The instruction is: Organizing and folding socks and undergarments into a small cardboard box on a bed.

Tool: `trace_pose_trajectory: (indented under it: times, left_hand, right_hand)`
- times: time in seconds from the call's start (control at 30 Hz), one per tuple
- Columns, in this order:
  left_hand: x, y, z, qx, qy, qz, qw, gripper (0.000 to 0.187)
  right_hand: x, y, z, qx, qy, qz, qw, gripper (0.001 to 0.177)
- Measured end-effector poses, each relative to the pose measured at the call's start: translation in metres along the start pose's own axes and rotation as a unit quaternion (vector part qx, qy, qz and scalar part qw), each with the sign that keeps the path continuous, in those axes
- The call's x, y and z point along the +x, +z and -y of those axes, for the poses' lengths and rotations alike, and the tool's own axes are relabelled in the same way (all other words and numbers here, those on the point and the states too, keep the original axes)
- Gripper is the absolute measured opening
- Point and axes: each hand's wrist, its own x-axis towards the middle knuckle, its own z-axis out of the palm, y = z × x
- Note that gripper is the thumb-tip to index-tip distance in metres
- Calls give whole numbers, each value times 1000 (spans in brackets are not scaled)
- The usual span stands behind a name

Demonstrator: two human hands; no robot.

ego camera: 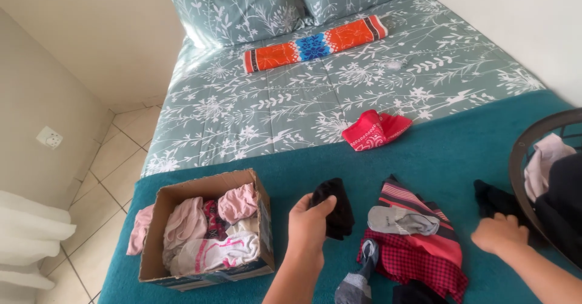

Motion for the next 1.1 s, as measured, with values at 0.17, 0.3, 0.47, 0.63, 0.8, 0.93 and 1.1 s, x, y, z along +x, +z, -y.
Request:
trace_pose_trajectory:
  times: [0.17, 0.3, 0.47, 0.63, 0.8, 0.93, 1.1]
  left_hand:
    - [-21, -2, -10, -54, -57, 12, 997, 24]
    - [-11, -15, 7, -3, -49, -27, 998, 26]
    - [-20, -16, -7, 122, 33, -63, 990, 30]
    - [-23, 0, 12, 304, 124, -26, 944, 35]
    - [-21, 2, 29, 141, 26, 194, 970, 39]
    - [-56, 11, -24, 128, -95, 199, 967, 47]
    - [-39, 1, -17, 388, 95, 220, 890, 43]
  right_hand:
    - [-13, 6, 11, 104, -98, -71, 987, 38]
    - [-123, -52, 49, 413, -299, -181, 841, 23]
    - [-184, -78, 85, 654, -285, 2, 701, 22]
    - [-223, -121, 123, 705, -305, 100, 632, 30]
    - [-223, -143, 140, 709, -311, 110, 624, 32]
    - [-207, -127, 135, 692, -342, 112, 626, 25]
    - [-190, -128, 126, 696, -336, 156, 615, 27]
